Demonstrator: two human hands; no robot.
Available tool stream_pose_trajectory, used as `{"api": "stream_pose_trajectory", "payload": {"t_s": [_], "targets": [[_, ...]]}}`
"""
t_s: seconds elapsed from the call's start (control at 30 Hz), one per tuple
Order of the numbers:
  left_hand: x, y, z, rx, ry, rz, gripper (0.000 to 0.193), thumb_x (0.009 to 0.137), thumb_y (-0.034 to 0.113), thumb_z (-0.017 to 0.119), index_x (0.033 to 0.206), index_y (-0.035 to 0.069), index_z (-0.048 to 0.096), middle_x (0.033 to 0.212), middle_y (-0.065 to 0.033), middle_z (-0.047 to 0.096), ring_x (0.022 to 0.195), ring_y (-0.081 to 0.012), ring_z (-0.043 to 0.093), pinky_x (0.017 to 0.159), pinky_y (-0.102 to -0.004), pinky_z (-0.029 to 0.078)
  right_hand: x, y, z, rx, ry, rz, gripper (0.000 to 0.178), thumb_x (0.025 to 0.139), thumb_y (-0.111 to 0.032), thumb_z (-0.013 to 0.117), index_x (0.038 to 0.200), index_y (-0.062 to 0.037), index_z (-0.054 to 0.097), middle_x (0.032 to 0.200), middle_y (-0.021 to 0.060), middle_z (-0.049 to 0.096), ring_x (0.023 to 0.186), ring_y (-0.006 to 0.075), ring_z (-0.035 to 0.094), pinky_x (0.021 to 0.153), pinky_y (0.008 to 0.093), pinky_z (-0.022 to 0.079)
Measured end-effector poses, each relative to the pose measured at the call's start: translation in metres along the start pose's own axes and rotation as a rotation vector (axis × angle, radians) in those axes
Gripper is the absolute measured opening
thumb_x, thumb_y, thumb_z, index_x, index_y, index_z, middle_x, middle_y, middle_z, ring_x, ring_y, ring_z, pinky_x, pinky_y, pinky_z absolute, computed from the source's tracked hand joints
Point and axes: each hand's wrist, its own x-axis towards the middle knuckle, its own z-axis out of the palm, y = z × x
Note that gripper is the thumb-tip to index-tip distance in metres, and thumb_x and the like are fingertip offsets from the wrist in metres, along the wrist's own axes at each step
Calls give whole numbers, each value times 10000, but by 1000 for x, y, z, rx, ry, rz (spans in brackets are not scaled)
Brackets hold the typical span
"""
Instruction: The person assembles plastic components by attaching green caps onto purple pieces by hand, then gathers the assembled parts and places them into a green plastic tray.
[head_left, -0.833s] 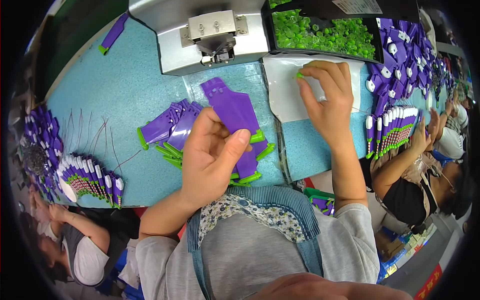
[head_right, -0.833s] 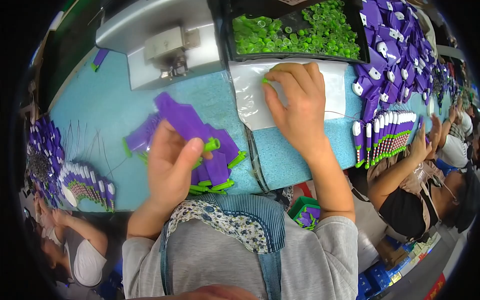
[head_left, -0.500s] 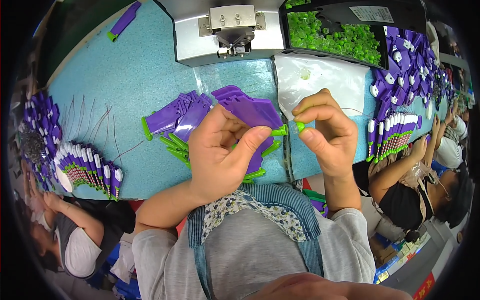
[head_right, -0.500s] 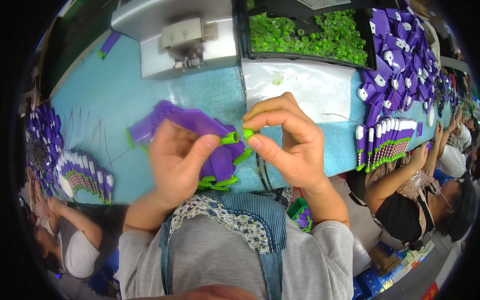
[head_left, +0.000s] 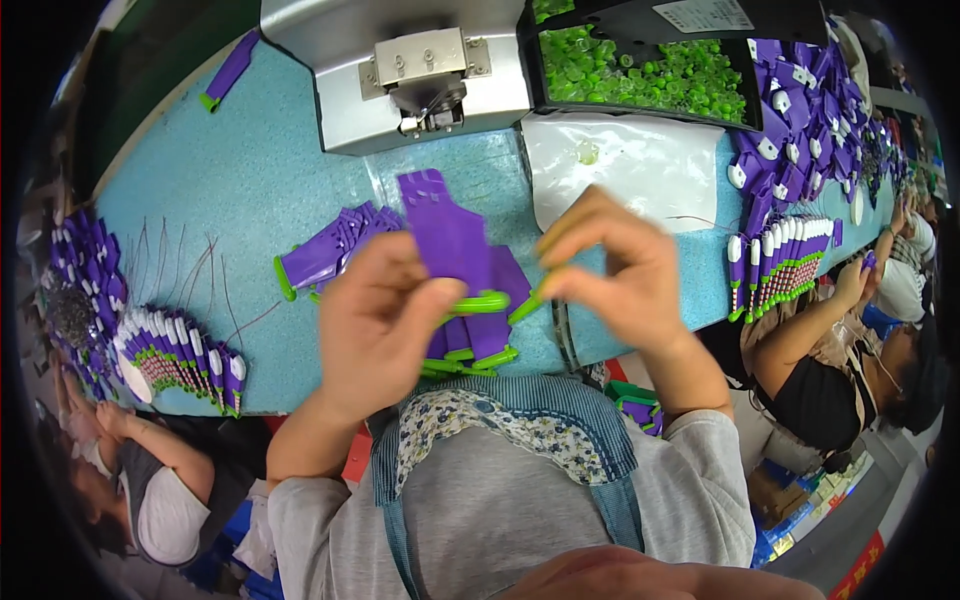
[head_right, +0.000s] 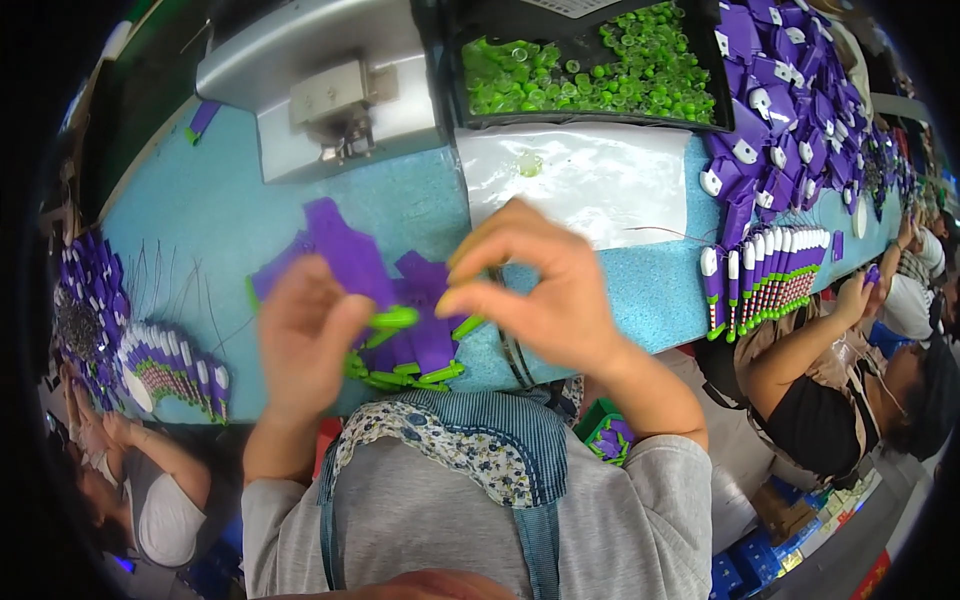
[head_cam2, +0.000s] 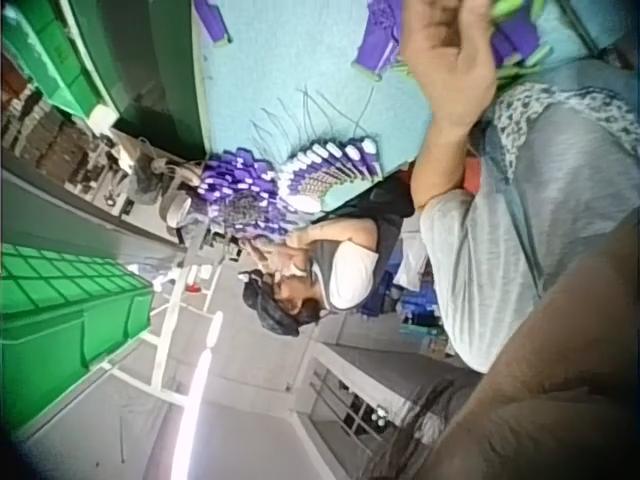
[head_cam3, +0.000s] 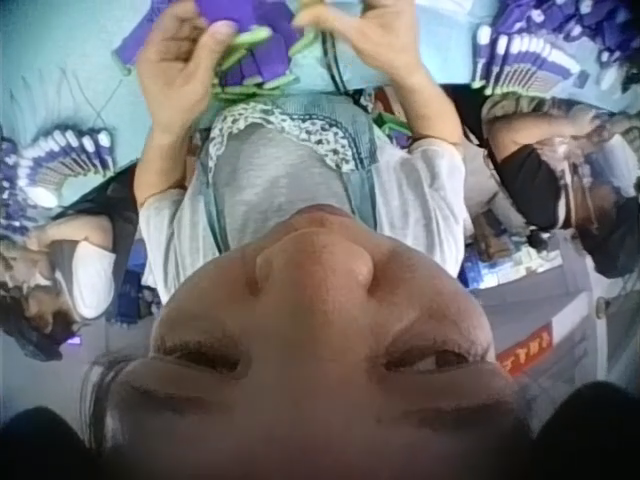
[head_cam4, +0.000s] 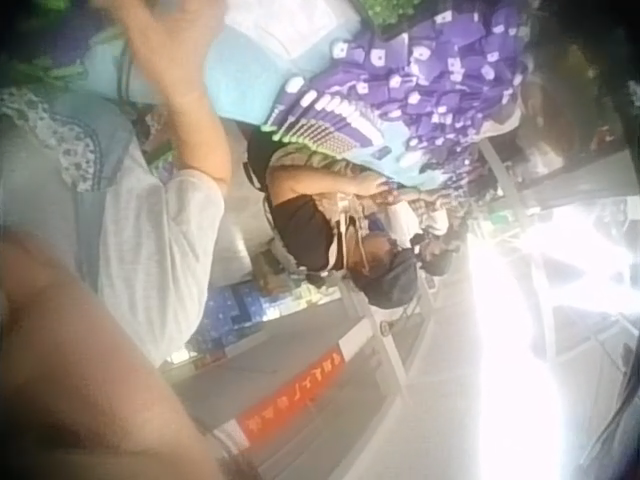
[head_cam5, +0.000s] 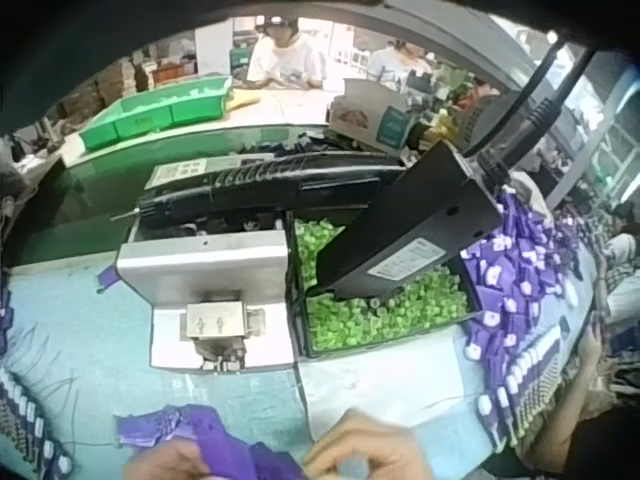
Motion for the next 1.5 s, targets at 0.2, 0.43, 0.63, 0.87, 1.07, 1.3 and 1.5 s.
{"api": "stream_pose_trajectory", "payload": {"t_s": [0.2,0.43,0.63,0.87,1.07,1.3,1.5], "targets": [[-5,15,-67,820,220,48,66,901,17,601,947,-13,636,760,-66,653,645,-93,576,608,-234,459,74,19,-80,-646,384,-107,167,796,-87,722,950,-22,712,860,86,714,738,158,658,682,276,501],[46,43,-111,1124,196,193,90,857,66,638,877,-18,662,732,-136,638,580,-197,588,566,-293,456,111,40,-114,-998,117,4,282,784,-148,746,1030,-26,682,991,131,696,902,271,646,848,342,475],[154,41,-203,1681,460,739,265,817,242,709,970,27,690,901,-190,649,818,-349,629,737,-412,493,116,40,-110,-928,234,-26,227,795,-34,680,1010,33,652,940,138,689,800,242,649,752,331,493],[129,41,-187,1006,365,284,233,909,193,639,1000,-5,558,893,-130,653,746,-212,641,681,-317,496,62,-2,-98,-166,330,-18,176,915,27,576,1078,78,618,1048,130,671,942,195,673,824,278,531],[17,27,-31,158,169,-142,222,941,137,604,1107,27,505,862,-67,658,646,-96,582,564,-231,468,7,-12,-17,259,90,1,190,814,119,635,997,68,640,1029,179,651,902,222,671,795,285,554],[5,-6,13,-358,-31,-457,267,846,71,721,1065,26,575,842,-29,631,615,-60,530,529,-205,423,-14,3,30,251,40,-139,261,708,67,754,948,20,663,966,151,687,888,238,653,794,329,515],[4,-7,6,-369,-10,-466,257,840,60,725,1048,18,581,782,-13,604,608,-59,521,517,-203,408,-7,-5,24,129,-35,-130,261,711,23,768,956,20,677,945,137,695,896,252,664,769,325,526]]}}
